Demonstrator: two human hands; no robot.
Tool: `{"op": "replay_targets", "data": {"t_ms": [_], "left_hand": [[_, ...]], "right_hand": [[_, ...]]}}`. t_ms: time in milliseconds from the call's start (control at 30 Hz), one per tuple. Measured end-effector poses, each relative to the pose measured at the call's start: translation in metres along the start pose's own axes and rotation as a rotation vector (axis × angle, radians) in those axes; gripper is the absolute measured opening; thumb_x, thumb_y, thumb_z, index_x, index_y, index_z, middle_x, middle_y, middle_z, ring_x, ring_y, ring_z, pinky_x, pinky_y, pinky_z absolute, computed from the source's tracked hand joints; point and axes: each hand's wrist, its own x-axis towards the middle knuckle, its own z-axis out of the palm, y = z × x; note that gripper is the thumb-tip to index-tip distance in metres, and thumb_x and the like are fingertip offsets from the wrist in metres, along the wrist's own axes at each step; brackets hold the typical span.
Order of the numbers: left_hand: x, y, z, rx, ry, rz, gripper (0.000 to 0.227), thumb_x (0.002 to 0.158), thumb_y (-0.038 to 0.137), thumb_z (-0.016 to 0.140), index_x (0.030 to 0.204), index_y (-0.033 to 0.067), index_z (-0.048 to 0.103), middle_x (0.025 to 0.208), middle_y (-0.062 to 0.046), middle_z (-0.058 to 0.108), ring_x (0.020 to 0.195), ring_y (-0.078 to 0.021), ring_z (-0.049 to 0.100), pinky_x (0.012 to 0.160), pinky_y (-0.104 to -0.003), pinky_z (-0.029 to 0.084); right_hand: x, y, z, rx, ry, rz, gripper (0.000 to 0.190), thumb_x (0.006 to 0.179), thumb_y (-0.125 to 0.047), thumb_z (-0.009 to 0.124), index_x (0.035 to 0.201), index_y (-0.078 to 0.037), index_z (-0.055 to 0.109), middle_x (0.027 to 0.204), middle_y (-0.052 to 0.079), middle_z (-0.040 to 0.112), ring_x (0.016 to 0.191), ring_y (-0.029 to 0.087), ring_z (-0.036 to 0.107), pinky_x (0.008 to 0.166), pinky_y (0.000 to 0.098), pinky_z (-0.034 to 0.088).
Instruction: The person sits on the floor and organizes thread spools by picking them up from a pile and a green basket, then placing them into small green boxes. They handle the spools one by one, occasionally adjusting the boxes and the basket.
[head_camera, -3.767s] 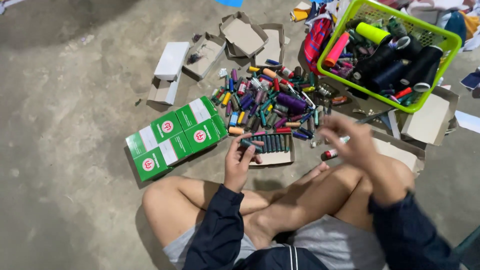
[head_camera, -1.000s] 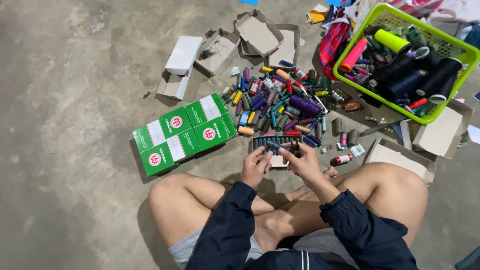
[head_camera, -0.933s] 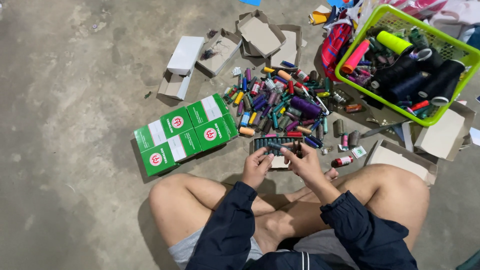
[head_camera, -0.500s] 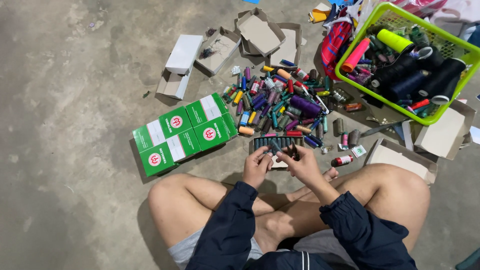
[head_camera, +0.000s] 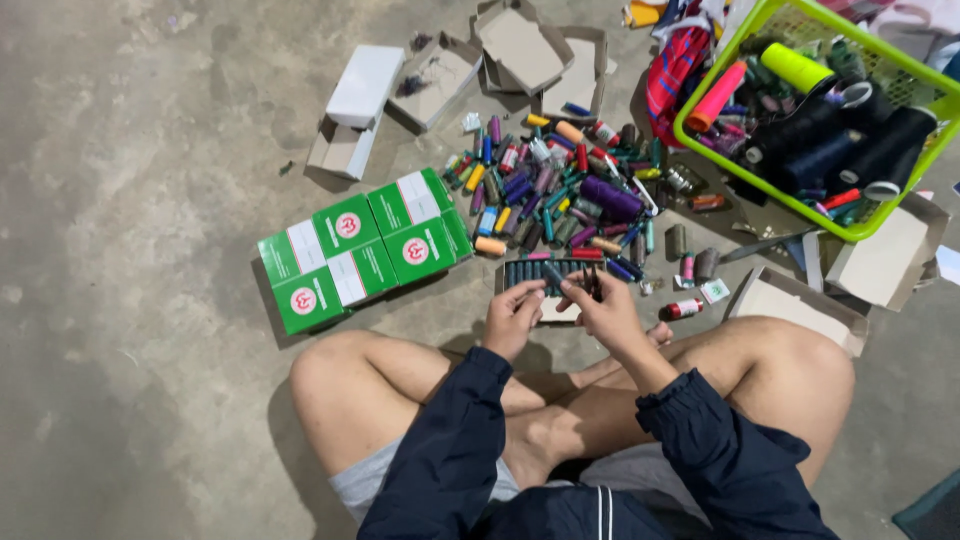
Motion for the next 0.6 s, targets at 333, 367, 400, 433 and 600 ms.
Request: {"op": "replay_targets", "data": {"t_ms": [333,367,400,433,600], "left_hand": [[-0.003,0.012,0.0,0.019,-0.046,-0.077,0.021,0.1,0.006,0.059,0.116,0.0029,0.071,0.05,-0.003,0.049,0.045,-0.0078,0.042,0.048,-0.021,0.034],[-0.002,0.015,0.0,0.026,-0.048,-0.083,0.02,0.1,0.006,0.059,0.115,0.0031,0.071,0.05,-0.004,0.049,0.045,-0.008,0.042,0.048,-0.022,0.034],[-0.003,0.016,0.0,0.026,-0.046,-0.088,0.02,0.1,0.006,0.059,0.115,0.0031,0.071,0.05,-0.004,0.049,0.045,-0.008,0.042,0.048,-0.022,0.034],[-0.004,0.017,0.0,0.033,-0.047,-0.097,0.02,0.1,0.007,0.059,0.115,0.0025,0.071,0.049,-0.004,0.049,0.045,-0.0078,0.042,0.048,-0.022,0.033],[-0.003,0.016,0.001,0.01,-0.036,-0.107,0.019,0.101,0.008,0.06,0.115,0.0023,0.071,0.05,-0.005,0.05,0.045,-0.0078,0.044,0.048,-0.022,0.034]], "right_hand": [[0.004,0.012,-0.001,-0.041,0.004,0.031,0.019,0.095,-0.014,0.07,0.106,0.002,0.068,0.068,0.021,0.07,0.038,0.018,0.058,0.026,0.0223,0.036],[0.007,0.014,-0.001,-0.044,0.0,0.027,0.018,0.095,-0.015,0.069,0.105,0.0,0.069,0.068,0.02,0.07,0.038,0.018,0.058,0.025,0.0224,0.036],[0.006,0.013,-0.001,-0.044,0.0,0.033,0.018,0.095,-0.015,0.069,0.105,0.0,0.069,0.068,0.02,0.07,0.038,0.018,0.058,0.025,0.0224,0.036],[0.005,0.013,-0.001,-0.048,-0.004,0.036,0.017,0.095,-0.014,0.069,0.104,0.0,0.069,0.067,0.02,0.07,0.037,0.018,0.057,0.025,0.0225,0.037],[0.004,0.007,0.0,-0.062,-0.007,0.046,0.019,0.095,-0.014,0.068,0.105,0.002,0.07,0.068,0.02,0.067,0.038,0.019,0.058,0.028,0.0235,0.039]]}}
